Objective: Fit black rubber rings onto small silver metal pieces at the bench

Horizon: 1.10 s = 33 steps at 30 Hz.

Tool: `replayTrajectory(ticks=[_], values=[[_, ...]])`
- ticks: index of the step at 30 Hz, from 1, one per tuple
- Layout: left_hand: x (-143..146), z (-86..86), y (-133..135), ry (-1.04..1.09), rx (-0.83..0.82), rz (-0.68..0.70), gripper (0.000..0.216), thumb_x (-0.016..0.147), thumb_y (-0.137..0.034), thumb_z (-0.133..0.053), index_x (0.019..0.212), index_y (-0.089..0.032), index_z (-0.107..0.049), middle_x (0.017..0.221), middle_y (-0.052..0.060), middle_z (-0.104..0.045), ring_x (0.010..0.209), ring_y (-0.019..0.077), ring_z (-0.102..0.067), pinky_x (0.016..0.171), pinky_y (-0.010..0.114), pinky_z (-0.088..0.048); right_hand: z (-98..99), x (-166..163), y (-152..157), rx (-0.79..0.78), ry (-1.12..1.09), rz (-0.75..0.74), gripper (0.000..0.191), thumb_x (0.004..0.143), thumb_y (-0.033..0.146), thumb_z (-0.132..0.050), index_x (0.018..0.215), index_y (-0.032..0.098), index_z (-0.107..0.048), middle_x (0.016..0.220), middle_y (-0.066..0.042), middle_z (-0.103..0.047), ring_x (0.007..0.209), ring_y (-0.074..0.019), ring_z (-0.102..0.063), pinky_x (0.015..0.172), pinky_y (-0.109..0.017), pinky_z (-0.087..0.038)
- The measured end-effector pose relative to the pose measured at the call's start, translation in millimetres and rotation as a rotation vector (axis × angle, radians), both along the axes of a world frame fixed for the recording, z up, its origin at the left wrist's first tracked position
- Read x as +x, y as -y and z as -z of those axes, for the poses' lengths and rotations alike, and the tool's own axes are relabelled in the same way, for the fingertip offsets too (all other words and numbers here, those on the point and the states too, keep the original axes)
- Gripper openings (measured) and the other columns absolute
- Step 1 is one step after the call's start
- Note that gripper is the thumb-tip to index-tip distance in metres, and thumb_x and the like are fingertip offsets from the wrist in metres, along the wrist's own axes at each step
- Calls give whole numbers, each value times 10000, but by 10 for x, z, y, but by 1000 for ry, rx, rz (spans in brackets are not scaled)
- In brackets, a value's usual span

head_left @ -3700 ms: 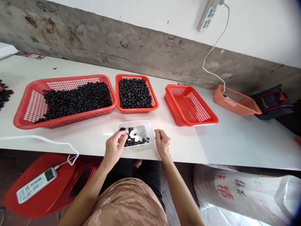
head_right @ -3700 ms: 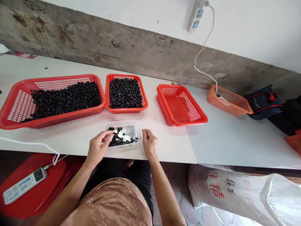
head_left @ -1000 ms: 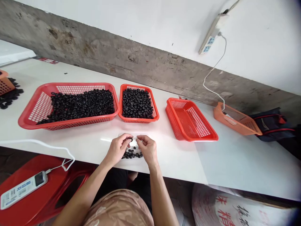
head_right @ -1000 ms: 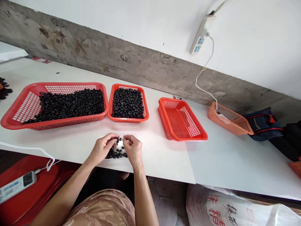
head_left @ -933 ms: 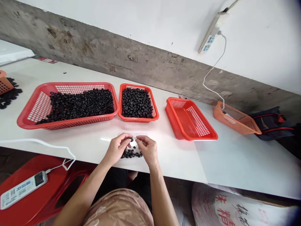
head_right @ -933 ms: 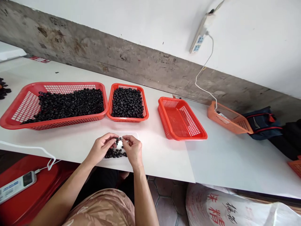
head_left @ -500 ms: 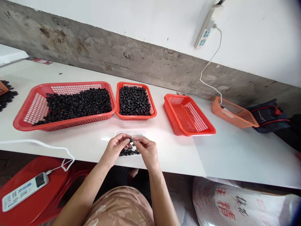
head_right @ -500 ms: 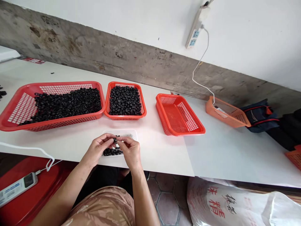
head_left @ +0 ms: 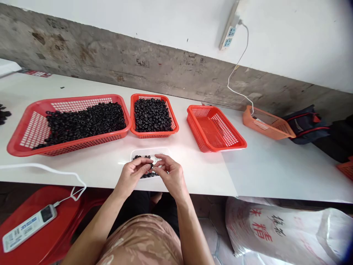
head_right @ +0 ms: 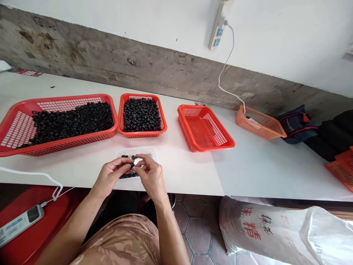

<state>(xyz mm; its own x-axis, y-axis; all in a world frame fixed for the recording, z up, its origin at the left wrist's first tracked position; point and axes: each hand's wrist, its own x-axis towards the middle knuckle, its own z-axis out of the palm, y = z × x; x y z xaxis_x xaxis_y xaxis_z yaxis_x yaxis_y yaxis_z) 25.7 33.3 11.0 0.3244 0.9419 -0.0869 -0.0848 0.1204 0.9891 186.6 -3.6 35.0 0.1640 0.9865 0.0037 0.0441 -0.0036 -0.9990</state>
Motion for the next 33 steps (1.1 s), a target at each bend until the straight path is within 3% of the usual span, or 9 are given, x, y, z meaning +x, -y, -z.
replayTrajectory(ticks=[10,14,17,21,25,28,31,33], values=[[49,-78,78,77,-100,-55,276,751,-397,-813,917,-186,-750,738,9,-705,687,157,-670,686,269,-525,61,-57,33,-5,-199,72,436,700,254,-791,1123,208,-696,753,12,-719,615,-125,-613,619,-255,-496],[42,-128,108,170,-181,-60,299,712,-402,-846,880,-178,-742,710,10,-700,639,138,-647,631,250,-490,43,-102,40,15,-179,111,463,698,258,-802,1147,213,-696,753,10,-733,609,-131,-601,628,-271,-499],[10,-158,143,220,-205,12,293,718,-405,-851,871,-178,-747,716,10,-703,638,128,-643,639,244,-483,-13,-45,28,-31,-222,5,504,648,243,-842,1133,212,-707,747,25,-705,576,-99,-533,606,-250,-483],[-25,-164,188,269,-236,122,255,744,-386,-844,863,-182,-748,695,0,-690,637,124,-644,657,242,-488,-37,37,5,-149,-442,-199,557,550,211,-900,1080,234,-730,853,28,-640,631,-84,-544,637,-242,-515],[-65,-125,157,276,-224,183,226,783,-331,-826,944,-184,-767,720,9,-710,664,124,-656,687,237,-512,29,37,-15,-173,-527,-234,561,521,239,-927,1050,232,-739,875,12,-617,660,-104,-564,614,-246,-509],[-119,-76,77,365,-270,85,273,740,-325,-862,953,-177,-779,824,33,-749,698,113,-670,710,211,-535,81,83,-69,-90,-336,-125,404,705,382,-830,1052,199,-735,786,14,-609,586,-85,-502,564,-229,-446],[-166,-24,2,450,-333,-17,280,704,-299,-890,922,-163,-781,886,43,-760,729,97,-677,737,177,-549,106,179,-178,-91,258,-17,311,922,418,-592,1014,155,-730,711,0,-622,568,-103,-494,566,-239,-436],[-174,6,-22,494,-362,-42,288,677,-267,-907,911,-159,-779,896,37,-755,736,87,-676,738,158,-551,120,215,-273,-118,603,-29,238,941,329,-578,977,158,-740,810,-30,-691,666,-129,-577,662,-251,-479]])
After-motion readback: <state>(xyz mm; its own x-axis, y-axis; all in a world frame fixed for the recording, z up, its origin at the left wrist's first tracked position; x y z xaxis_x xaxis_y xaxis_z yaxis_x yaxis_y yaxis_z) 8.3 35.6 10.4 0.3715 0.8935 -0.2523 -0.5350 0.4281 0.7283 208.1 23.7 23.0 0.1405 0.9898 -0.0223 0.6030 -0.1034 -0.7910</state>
